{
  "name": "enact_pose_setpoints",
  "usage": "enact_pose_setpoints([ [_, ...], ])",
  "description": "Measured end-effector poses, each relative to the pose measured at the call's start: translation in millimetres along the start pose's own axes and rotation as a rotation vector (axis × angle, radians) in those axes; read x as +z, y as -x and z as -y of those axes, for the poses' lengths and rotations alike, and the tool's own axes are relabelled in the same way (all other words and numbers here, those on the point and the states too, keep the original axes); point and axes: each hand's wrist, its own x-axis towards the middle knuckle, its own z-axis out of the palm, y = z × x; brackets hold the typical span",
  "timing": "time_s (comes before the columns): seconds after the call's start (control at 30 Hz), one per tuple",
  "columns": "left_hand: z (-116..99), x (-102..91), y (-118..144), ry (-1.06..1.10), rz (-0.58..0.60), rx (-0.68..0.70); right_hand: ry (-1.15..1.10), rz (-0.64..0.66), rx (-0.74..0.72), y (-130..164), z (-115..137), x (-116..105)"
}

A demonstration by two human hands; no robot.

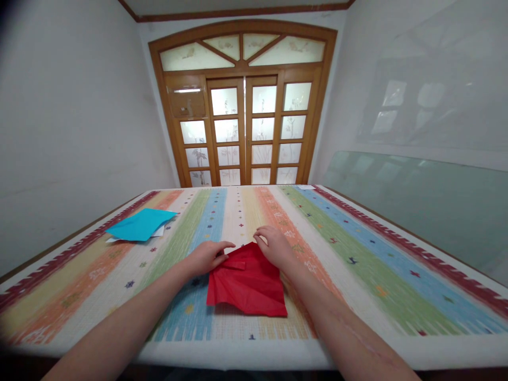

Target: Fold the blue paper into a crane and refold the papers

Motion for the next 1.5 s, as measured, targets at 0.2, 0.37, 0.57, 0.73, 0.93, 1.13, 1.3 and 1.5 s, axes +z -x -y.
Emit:
enact_pose_setpoints([
  [0.2, 16, 5.8, -4, 0.007, -0.104, -0.159, -0.063, 0.022, -0.031, 0, 10, -4],
  [0.37, 29, 15.1, -9, 0.07, -0.148, -0.244, -0.156, 0.153, -0.134, 1, 33, -8],
  [0.57, 28, 23.4, -10, 0.087, -0.156, -0.344, -0.212, 0.421, -0.225, 2, 58, -18],
  [0.73, 27, 22.7, -10, 0.086, -0.069, -0.357, -0.195, 0.556, -0.235, 5, 56, -21],
  [0.93, 36, 23.0, -11, 0.155, -0.084, -0.377, -0.244, 0.623, -0.185, 6, 54, -24],
  [1.13, 37, 23.6, -10, 0.141, -0.09, -0.392, -0.285, 0.58, -0.163, 2, 64, -25],
  [1.3, 31, 21.4, -9, 0.121, -0.074, -0.349, -0.284, 0.55, -0.122, 1, 67, -27],
  [1.5, 27, 17.5, -8, 0.137, 0.001, -0.244, -0.219, 0.472, -0.103, 5, 56, -19],
])
